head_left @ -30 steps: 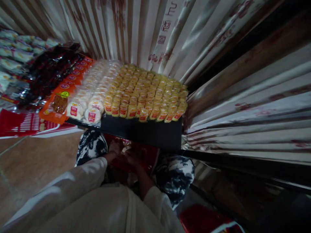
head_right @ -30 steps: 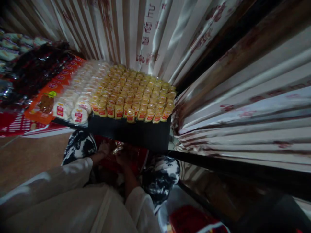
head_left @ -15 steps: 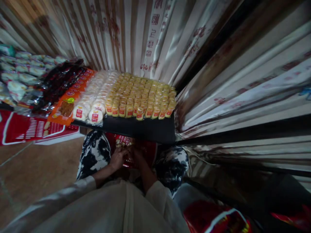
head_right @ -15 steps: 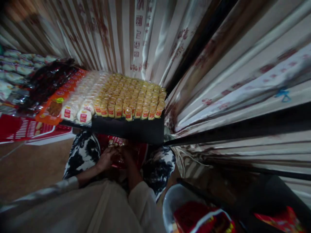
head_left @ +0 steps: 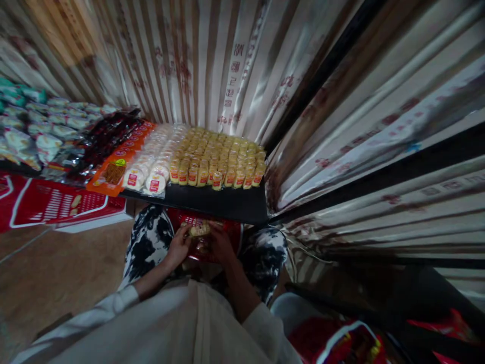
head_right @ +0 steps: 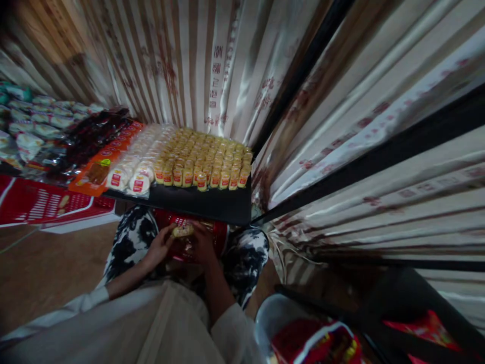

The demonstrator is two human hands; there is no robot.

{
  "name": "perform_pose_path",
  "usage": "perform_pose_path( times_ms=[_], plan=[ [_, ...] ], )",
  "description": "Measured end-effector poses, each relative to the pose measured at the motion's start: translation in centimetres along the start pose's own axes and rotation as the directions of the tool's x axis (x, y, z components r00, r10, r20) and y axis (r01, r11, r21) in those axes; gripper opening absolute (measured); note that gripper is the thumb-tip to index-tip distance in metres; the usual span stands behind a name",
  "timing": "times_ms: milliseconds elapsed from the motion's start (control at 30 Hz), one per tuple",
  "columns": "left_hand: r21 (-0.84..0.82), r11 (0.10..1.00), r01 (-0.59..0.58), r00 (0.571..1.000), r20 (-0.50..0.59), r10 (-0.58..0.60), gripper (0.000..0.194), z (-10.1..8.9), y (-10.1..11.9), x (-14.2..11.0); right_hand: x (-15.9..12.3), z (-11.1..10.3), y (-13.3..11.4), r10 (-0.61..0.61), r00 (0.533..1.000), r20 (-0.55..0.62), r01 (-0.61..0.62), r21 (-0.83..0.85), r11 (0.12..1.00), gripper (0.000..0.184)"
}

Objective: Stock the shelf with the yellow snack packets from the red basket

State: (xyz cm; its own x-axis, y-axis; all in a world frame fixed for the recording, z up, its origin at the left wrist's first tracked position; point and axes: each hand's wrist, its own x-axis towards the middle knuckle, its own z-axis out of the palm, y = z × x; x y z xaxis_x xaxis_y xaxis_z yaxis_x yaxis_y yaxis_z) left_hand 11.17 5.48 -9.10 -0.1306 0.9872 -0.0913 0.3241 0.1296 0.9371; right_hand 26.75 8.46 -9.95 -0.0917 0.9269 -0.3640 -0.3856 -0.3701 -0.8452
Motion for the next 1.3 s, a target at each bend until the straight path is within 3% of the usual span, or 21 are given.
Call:
perform_pose_path(
  times_ms=[67, 200, 333, 467, 767, 933, 1100, 1300],
  plan=[
    [-0.057, 0.998, 0.022, 0.999, 0.036, -0.02, 0.04, -0.1, 0.9, 0.0, -0.8, 0.2, -0.8, 0.025, 1.0, -0.002, -0.025, -0.001, 1.0, 0.035],
    [-0.093, 0.995, 0.045, 0.99, 0.135, -0.032, 0.046, -0.4, 3.3, 0.3, -2.2, 0.0, -2.7, -0.05, 0.999, -0.023, 0.044, -0.208, 0.977, 0.03],
    [-0.038, 0.999, -0.02, 0.985, 0.169, 0.026, 0.048, -0.5, 4.9, 1.0, -3.0, -0.4, -4.2, -0.123, 0.992, -0.003, 0.117, -0.272, 0.955, 0.026],
    [-0.013, 0.995, -0.098, 0.981, 0.169, 0.099, 0.041, -0.4, 5.8, 1.9, -3.2, -0.4, -5.0, -0.088, 0.995, -0.046, 0.078, -0.183, 0.98, 0.031],
    [-0.056, 0.996, -0.065, 0.96, 0.269, 0.077, 0.035, 0.3, 9.6, 4.2, -3.3, -0.3, -8.2, 0.091, 0.985, -0.147, -0.091, 0.008, 0.996, 0.038],
    [-0.047, 0.997, -0.056, 0.969, 0.239, 0.066, 0.038, 1.3, 11.5, 6.6, -2.0, -0.8, -9.7, 0.045, 0.993, -0.107, -0.054, -0.089, 0.995, 0.047],
    [-0.087, 0.996, -0.021, 0.96, 0.277, 0.045, 0.039, 2.5, 13.3, 8.5, 0.3, -1.1, -10.8, 0.025, 0.988, -0.154, -0.044, -0.119, 0.992, 0.045],
    [-0.089, 0.987, -0.131, 0.957, 0.249, 0.15, 0.037, 4.4, 14.8, 10.9, 3.0, -1.3, -12.3, -0.065, 0.986, -0.152, 0.04, -0.161, 0.986, 0.044]
  ],
)
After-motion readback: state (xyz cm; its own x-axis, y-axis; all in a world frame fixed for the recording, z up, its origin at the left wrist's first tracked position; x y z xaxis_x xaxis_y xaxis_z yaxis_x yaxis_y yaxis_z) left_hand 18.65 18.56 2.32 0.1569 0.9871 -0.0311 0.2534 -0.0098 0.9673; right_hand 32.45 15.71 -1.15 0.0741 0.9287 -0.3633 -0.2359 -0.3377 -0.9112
